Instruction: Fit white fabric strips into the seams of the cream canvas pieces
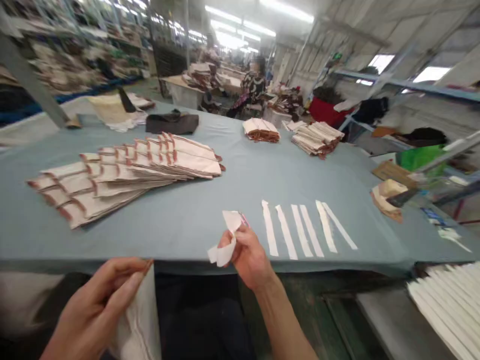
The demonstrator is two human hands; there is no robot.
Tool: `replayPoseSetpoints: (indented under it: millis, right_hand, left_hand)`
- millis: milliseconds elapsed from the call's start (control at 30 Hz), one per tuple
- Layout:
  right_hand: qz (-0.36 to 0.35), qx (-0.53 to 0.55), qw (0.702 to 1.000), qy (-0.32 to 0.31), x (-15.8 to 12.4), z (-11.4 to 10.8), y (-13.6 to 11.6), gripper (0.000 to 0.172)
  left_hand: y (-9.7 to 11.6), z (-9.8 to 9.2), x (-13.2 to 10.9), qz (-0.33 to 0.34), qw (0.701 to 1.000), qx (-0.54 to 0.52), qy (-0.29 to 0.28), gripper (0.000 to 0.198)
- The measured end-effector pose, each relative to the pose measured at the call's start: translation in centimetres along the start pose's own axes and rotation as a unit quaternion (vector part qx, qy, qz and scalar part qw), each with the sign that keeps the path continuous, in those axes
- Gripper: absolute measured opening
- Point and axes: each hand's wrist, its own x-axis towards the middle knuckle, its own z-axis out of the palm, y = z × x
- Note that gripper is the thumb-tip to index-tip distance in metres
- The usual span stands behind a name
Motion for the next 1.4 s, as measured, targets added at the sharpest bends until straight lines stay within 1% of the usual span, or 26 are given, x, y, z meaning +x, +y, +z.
replayPoseSetpoints:
  millis: [67,167,267,367,433,533,600,633,667,700,733,767,800,833,867,900,933,967,1000,1033,1133,1267,1300,1333,1367,1400]
  right_hand:
    - [0.017,0.005,1.000,-0.017,-0.6,1.5,1.2,0.030]
    - [0.061,0.012,0.997,-0.036,-1.6,3.6,2.8,0.031]
    - [0.124,0.013,0.991,-0.046,-2.8,5.2,4.2,0.035]
    - [0.171,-0.020,0.982,-0.072,-3.9,6.1,5.0,0.039]
    - [0.191,-0.047,0.976,-0.089,-4.4,6.5,5.4,0.038]
    - [0.215,-0.064,0.969,-0.101,-4.9,7.0,5.8,0.037]
    - [0.212,-0.086,0.968,-0.106,-5.2,7.2,5.9,0.036]
    - [0.195,-0.117,0.969,-0.101,-5.4,7.3,5.9,0.035]
    - [0.160,-0.173,0.968,-0.091,-5.5,7.3,5.9,0.032]
    - [0.101,-0.254,0.959,-0.079,-5.7,7.3,5.8,0.027]
    - [0.018,-0.353,0.933,-0.069,-5.8,7.2,5.7,0.022]
    - [-0.080,-0.456,0.884,-0.064,-5.9,7.2,5.5,0.017]
    - [-0.180,-0.547,0.815,-0.065,-6.0,7.1,5.4,0.014]
    - [-0.268,-0.614,0.739,-0.071,-6.0,7.1,5.3,0.014]
    - [-0.336,-0.657,0.670,-0.081,-6.1,7.1,5.1,0.015]
    - [-0.381,-0.683,0.617,-0.090,-6.1,7.1,5.0,0.016]
    - [-0.408,-0.698,0.580,-0.098,-6.1,7.2,5.0,0.018]
    - [-0.422,-0.708,0.556,-0.103,-6.1,7.2,5.0,0.019]
    - [-0.430,-0.715,0.542,-0.107,-6.0,7.3,5.0,0.019]
    - [-0.432,-0.719,0.533,-0.109,-6.0,7.3,5.0,0.020]
    - [-0.431,-0.724,0.529,-0.106,-6.0,7.1,5.2,0.020]
    - [-0.428,-0.710,0.552,-0.091,-6.3,6.3,5.6,0.019]
    - [-0.424,-0.702,0.565,-0.088,-6.5,6.0,5.7,0.019]
    - [-0.415,-0.690,0.588,-0.082,-6.6,5.7,5.9,0.017]
    - [-0.395,-0.669,0.625,-0.072,-6.8,5.4,6.1,0.015]
    - [-0.362,-0.639,0.676,-0.059,-6.9,5.1,6.3,0.014]
  left_hand:
    - [0.5,-0.3,0.5,-0.002,0.999,0.009,-0.039,0.033]
    - [1.0,-0.8,1.2,-0.018,0.993,-0.009,-0.113,0.037]
    - [1.3,-1.2,1.8,-0.043,0.978,-0.068,-0.191,0.046]
    - [1.1,-1.6,1.7,-0.050,0.961,-0.120,-0.243,0.050]
    - [0.9,-2.0,1.4,-0.049,0.955,-0.135,-0.260,0.050]
    - [0.5,-2.6,0.8,-0.055,0.951,-0.141,-0.270,0.049]
    - [0.2,-3.0,0.4,-0.062,0.950,-0.147,-0.268,0.047]
    - [0.0,-3.2,0.2,-0.064,0.951,-0.152,-0.261,0.045]
    - [-0.2,-3.3,0.0,-0.064,0.954,-0.157,-0.248,0.044]
    - [-0.3,-3.4,-0.2,-0.065,0.957,-0.160,-0.234,0.043]
    - [-0.3,-3.5,-0.4,-0.066,0.960,-0.159,-0.222,0.042]
    - [-0.3,-3.6,-0.7,-0.068,0.962,-0.153,-0.215,0.041]
    - [-0.2,-3.6,-0.9,-0.070,0.963,-0.141,-0.218,0.038]
    - [0.0,-3.6,-1.1,-0.072,0.963,-0.127,-0.225,0.036]
    - [0.3,-3.6,-1.3,-0.072,0.963,-0.114,-0.232,0.034]
    - [0.6,-3.4,-1.4,-0.068,0.964,-0.105,-0.236,0.032]
    - [0.8,-3.3,-1.6,-0.062,0.965,-0.102,-0.235,0.031]
    - [1.1,-3.1,-1.7,-0.057,0.966,-0.103,-0.230,0.031]
    - [1.3,-2.9,-1.7,-0.053,0.968,-0.105,-0.220,0.031]
    - [1.4,-2.7,-1.7,-0.052,0.971,-0.107,-0.209,0.032]
    - [1.4,-2.2,-1.8,-0.059,0.975,-0.101,-0.190,0.034]
    - [1.1,-2.0,-2.0,-0.063,0.974,-0.109,-0.187,0.035]
    - [1.0,-2.0,-2.1,-0.060,0.975,-0.110,-0.184,0.035]
    - [0.9,-2.0,-2.1,-0.057,0.976,-0.107,-0.182,0.035]
    - [0.8,-2.0,-2.2,-0.052,0.976,-0.101,-0.184,0.035]
    - [0.8,-2.0,-2.2,-0.046,0.977,-0.094,-0.187,0.036]
